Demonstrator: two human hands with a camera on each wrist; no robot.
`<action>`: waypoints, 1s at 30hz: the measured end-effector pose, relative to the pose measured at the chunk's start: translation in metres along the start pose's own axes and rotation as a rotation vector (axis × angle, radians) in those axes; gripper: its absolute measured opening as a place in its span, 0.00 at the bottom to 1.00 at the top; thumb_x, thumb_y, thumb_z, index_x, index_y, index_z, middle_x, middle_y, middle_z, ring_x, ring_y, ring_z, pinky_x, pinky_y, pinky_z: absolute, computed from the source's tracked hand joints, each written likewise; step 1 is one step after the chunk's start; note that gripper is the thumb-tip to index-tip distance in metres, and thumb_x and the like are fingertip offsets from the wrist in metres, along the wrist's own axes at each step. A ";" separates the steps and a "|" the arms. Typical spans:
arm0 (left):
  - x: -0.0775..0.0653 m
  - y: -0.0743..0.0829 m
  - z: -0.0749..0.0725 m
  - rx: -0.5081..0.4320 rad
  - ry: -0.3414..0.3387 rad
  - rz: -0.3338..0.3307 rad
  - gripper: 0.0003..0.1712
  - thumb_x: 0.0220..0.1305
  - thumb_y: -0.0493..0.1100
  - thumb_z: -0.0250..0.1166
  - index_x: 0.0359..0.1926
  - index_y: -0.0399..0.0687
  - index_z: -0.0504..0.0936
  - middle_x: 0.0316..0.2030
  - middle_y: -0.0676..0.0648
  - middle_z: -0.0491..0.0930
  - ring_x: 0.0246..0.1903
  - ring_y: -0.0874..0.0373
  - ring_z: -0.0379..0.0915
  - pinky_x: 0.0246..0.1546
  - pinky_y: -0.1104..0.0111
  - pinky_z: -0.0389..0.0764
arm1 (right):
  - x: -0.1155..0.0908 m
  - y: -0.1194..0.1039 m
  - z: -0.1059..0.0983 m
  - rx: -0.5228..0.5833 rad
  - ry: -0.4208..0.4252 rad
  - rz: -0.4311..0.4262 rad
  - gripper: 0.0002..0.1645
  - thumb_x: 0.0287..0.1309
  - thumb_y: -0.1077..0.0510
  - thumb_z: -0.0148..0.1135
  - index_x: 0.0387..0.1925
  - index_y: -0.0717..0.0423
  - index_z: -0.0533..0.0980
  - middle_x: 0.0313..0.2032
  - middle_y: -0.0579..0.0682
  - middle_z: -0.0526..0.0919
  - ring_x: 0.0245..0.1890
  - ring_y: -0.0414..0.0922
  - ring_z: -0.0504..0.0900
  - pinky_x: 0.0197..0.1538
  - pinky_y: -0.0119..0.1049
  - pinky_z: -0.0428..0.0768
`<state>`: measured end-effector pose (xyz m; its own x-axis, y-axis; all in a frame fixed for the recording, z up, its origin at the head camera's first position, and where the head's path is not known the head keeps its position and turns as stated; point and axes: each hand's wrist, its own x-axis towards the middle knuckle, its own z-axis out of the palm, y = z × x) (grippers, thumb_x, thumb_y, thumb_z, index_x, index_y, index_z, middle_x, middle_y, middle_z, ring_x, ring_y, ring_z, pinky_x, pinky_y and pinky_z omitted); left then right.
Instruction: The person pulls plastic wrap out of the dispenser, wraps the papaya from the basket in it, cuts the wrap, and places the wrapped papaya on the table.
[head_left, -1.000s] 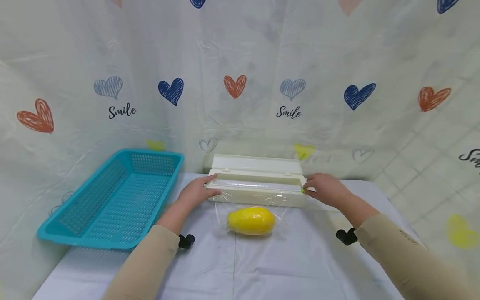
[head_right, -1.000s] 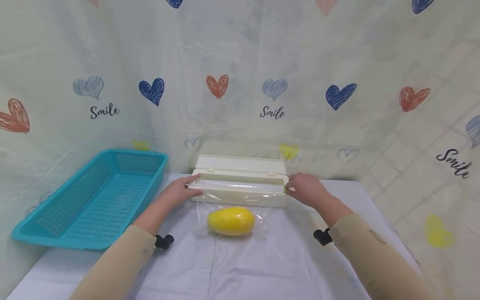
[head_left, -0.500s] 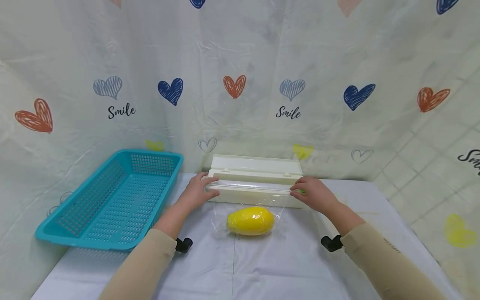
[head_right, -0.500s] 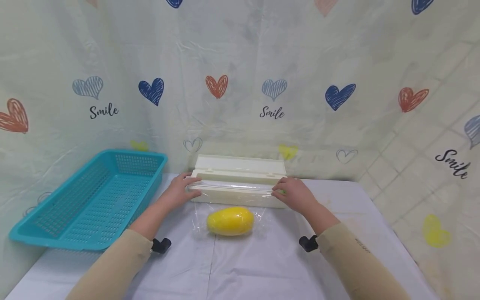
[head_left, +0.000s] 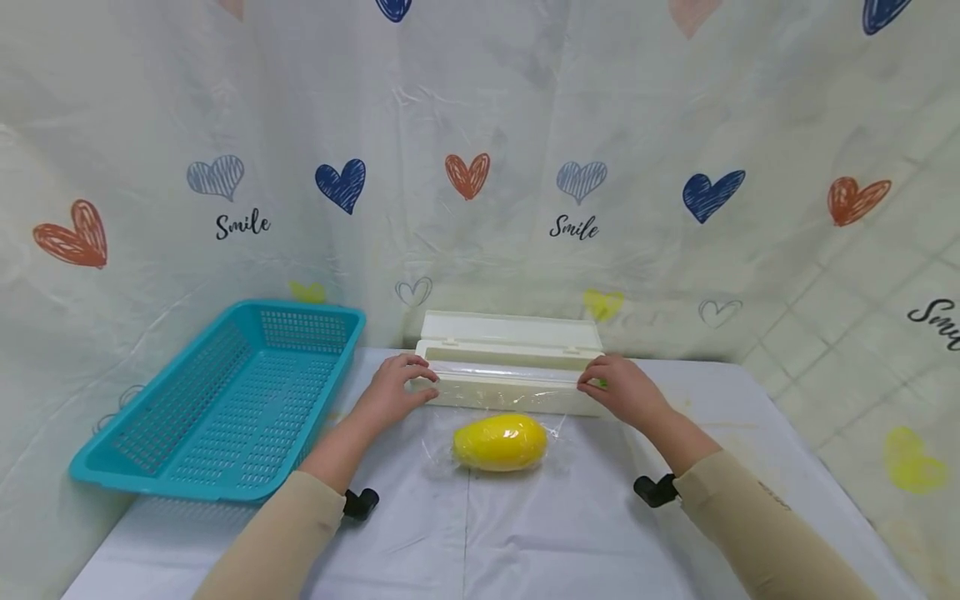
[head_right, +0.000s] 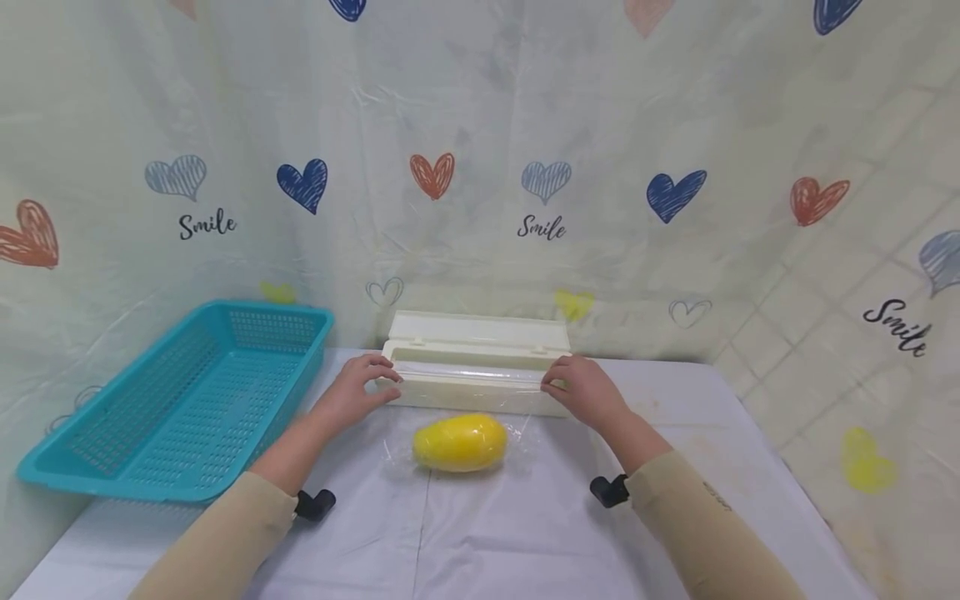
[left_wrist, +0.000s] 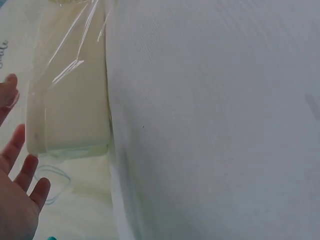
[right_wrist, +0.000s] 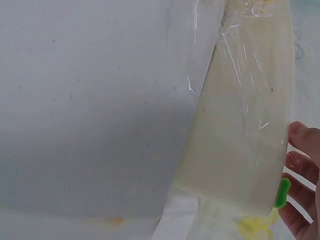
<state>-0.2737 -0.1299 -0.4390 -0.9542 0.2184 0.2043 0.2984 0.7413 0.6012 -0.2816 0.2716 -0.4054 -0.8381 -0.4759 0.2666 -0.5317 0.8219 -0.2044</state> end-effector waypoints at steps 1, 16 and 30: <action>-0.001 -0.001 0.000 -0.030 -0.010 -0.008 0.12 0.61 0.50 0.72 0.46 0.58 0.87 0.60 0.49 0.72 0.64 0.47 0.59 0.64 0.51 0.67 | 0.000 0.000 0.000 0.000 -0.005 0.011 0.07 0.60 0.54 0.69 0.35 0.53 0.85 0.36 0.44 0.84 0.41 0.49 0.80 0.49 0.49 0.79; -0.009 0.001 -0.004 -0.151 0.028 0.020 0.06 0.65 0.45 0.68 0.42 0.52 0.87 0.57 0.46 0.75 0.64 0.44 0.61 0.65 0.48 0.65 | -0.006 -0.003 -0.002 -0.004 -0.009 0.036 0.06 0.61 0.55 0.69 0.35 0.54 0.84 0.36 0.45 0.82 0.39 0.49 0.79 0.46 0.48 0.79; -0.027 0.013 -0.009 -0.137 0.048 0.029 0.04 0.66 0.46 0.68 0.41 0.56 0.86 0.46 0.53 0.80 0.50 0.49 0.71 0.53 0.54 0.75 | -0.020 -0.014 -0.010 -0.049 0.069 -0.102 0.05 0.55 0.61 0.72 0.30 0.49 0.83 0.33 0.45 0.81 0.37 0.48 0.79 0.44 0.46 0.79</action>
<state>-0.2439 -0.1319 -0.4303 -0.9442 0.2052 0.2575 0.3285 0.6407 0.6940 -0.2564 0.2730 -0.3983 -0.7687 -0.5366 0.3481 -0.6058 0.7854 -0.1272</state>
